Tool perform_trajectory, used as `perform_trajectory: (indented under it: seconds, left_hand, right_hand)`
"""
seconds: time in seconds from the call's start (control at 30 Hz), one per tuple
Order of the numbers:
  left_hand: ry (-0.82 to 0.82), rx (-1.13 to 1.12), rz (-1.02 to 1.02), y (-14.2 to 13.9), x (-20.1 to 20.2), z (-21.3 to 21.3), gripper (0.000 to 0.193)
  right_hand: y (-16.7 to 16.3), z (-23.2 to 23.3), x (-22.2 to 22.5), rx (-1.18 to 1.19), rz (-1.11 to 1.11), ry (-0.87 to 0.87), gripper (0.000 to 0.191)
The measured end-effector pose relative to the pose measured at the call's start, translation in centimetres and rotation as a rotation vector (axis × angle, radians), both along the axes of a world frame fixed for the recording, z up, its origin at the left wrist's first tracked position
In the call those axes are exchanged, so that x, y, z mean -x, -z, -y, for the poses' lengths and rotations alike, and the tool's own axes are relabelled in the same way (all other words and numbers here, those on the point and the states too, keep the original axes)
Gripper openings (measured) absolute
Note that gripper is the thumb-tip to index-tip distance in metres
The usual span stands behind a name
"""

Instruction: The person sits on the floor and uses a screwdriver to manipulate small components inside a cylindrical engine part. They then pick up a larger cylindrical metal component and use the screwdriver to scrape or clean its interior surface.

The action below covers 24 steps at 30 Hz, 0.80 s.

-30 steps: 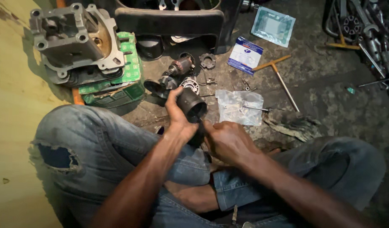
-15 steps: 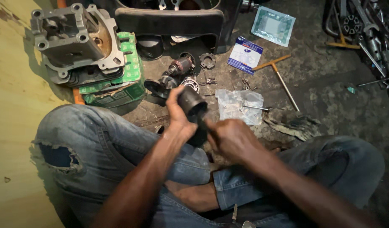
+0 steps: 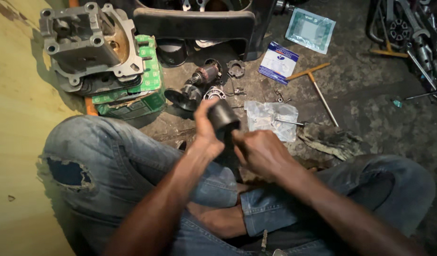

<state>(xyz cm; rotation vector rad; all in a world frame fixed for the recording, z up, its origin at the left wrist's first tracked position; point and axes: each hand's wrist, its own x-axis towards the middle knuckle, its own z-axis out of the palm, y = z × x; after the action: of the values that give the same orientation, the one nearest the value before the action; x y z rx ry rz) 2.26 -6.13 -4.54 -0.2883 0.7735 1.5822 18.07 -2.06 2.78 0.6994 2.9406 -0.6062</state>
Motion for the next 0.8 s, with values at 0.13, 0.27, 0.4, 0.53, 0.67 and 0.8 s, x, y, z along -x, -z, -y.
perform_trajectory:
  seconds: [0.13, 0.27, 0.4, 0.53, 0.67, 0.8]
  left_hand:
    - [-0.058, 0.004, 0.007, -0.1, 0.2, 0.0, 0.045]
    - [-0.020, 0.017, -0.015, -0.5, 0.1, 0.2, 0.046]
    - [0.044, 0.039, -0.012, -0.8, 0.2, 0.3, 0.044]
    - [0.074, 0.026, -0.014, -1.0, 0.2, 0.3, 0.044]
    - [0.070, 0.034, 0.015, -1.2, -0.1, 0.3, 0.043]
    - [0.077, 0.019, 0.025, -1.2, 0.1, 0.2, 0.039]
  right_hand:
    - [-0.6, 0.1, -0.4, 0.029, 0.089, 0.010, 0.028]
    - [-1.2, 0.1, -0.6, 0.040, -0.121, -0.014, 0.029]
    - [-1.3, 0.1, -0.3, 0.066, 0.001, 0.000, 0.028]
    - [-1.4, 0.1, -0.3, 0.089, -0.221, 0.034, 0.036]
    - [-1.4, -0.1, -0.4, 0.198, 0.005, 0.112, 0.035]
    - [-1.1, -0.3, -0.5, 0.157, -0.203, 0.097, 0.031]
